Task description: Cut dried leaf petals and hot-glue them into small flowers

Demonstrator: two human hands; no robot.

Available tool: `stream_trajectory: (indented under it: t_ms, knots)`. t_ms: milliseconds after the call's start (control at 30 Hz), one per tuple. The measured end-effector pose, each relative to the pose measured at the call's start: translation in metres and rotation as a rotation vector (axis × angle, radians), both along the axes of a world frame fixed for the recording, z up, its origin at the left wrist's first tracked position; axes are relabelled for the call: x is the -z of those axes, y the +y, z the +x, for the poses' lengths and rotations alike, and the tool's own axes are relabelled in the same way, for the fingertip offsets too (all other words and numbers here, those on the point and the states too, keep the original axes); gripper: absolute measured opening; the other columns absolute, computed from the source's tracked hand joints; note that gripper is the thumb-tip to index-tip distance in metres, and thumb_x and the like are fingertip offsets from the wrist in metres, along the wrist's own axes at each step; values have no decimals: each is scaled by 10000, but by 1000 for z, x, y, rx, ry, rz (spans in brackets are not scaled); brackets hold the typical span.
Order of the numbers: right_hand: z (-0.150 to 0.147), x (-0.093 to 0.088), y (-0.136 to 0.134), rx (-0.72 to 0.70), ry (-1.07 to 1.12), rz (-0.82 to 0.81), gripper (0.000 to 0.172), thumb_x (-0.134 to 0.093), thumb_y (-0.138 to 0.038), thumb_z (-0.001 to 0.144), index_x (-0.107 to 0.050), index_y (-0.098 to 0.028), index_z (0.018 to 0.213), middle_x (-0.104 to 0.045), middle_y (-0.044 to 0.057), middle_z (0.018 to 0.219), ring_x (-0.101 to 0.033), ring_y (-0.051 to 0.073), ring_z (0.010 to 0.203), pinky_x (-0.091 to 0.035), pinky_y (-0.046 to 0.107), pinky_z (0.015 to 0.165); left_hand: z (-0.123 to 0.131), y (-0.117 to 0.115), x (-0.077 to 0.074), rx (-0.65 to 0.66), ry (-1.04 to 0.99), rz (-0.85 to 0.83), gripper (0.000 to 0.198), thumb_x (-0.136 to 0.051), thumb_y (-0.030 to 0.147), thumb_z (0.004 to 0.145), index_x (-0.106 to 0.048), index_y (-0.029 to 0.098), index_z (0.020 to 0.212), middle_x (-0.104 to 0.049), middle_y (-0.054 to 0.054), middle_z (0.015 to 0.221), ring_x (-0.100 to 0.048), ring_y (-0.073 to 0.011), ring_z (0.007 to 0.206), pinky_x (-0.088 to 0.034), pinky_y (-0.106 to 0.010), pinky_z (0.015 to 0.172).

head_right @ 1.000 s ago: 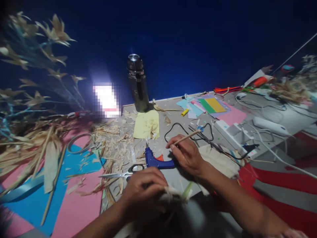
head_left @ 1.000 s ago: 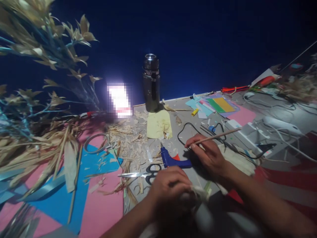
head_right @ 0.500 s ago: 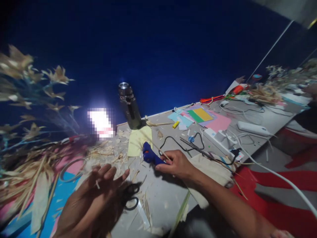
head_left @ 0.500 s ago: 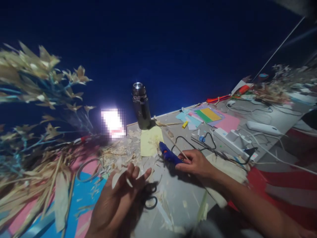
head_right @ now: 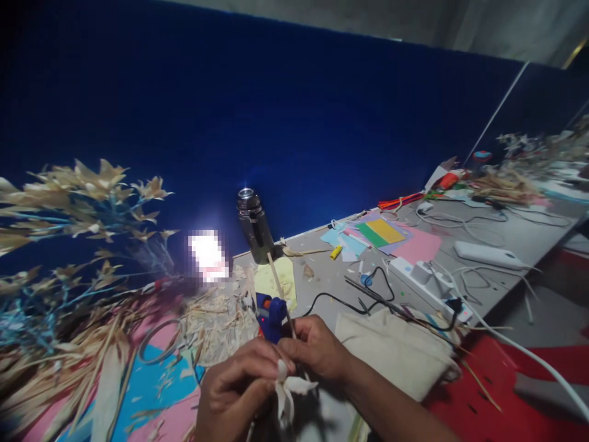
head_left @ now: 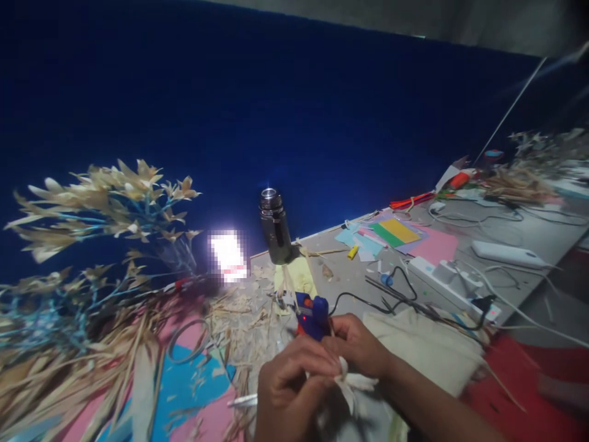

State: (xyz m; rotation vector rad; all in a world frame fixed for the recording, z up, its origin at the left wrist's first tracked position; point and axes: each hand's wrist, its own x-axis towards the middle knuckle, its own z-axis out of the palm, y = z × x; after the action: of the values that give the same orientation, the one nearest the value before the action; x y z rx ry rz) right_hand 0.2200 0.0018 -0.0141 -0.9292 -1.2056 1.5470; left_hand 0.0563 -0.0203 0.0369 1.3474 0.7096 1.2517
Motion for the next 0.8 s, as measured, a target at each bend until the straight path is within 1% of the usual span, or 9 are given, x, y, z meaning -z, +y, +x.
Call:
stream_trajectory:
  t_ms: [133,233,267,367,467,533,600,733,800]
  knots:
    - [-4,9,-1,38,-28,-75,567,-841,-665,685,-632,-139,643,-515,-33,590,-381,93,549,-293,217,510,1,-2,13,-95,112,137,133,-753,256,869,-840,272,769,-761,-81,743,-695,-229,708,-535,-326,695]
    - [7,4,0,13,-73,-72,508,-798,-635,771,-687,-143,711,-567,-13,618,-470,115,569,-381,226,535,-6,2,21,-30,174,238,185,-699,198,900,-849,297,857,-783,-82,782,-718,-243,752,-540,-346,742]
    - [15,-1,1,33,-94,-42,486,-770,-624,811,-708,-147,741,-577,-5,628,-495,122,570,-404,230,533,-8,3,23,-12,176,262,202,-691,184,902,-852,304,886,-788,-85,790,-724,-251,767,-542,-356,757]
    - [43,-26,6,395,-23,207,431,-676,-605,912,-755,-187,843,-615,28,771,-577,145,620,-499,265,570,-10,2,28,-12,152,260,206,-716,173,880,-859,318,911,-793,-93,793,-727,-267,784,-544,-395,825]
    - [60,-54,11,477,97,404,369,-667,-537,949,-765,-199,837,-616,50,892,-635,151,655,-562,301,616,-4,-6,32,-102,117,181,156,-754,215,862,-862,325,842,-785,-90,771,-715,-264,772,-470,-479,1027]
    - [61,-65,14,450,118,458,351,-645,-506,975,-764,-197,859,-616,52,876,-632,155,644,-570,309,595,1,-11,36,-126,95,126,133,-764,254,858,-863,328,807,-780,-88,763,-709,-267,776,-377,-527,1134]
    - [57,-70,18,394,115,494,341,-633,-489,990,-755,-195,866,-620,55,869,-636,161,667,-575,308,598,4,-13,39,-75,79,58,98,-783,291,836,-860,326,786,-774,-96,762,-709,-291,794,-389,-554,1133]
    - [49,-72,24,254,63,538,349,-593,-451,1026,-742,-184,857,-609,45,842,-636,149,682,-568,287,606,4,-10,52,73,112,-52,82,-810,388,786,-836,312,772,-769,-126,794,-721,-361,821,-584,-547,874]
    - [49,-73,26,198,19,553,367,-574,-442,1039,-742,-170,859,-604,44,836,-637,143,684,-568,280,613,1,-8,61,87,164,52,104,-787,404,807,-824,307,809,-769,-118,801,-733,-352,810,-614,-521,815]
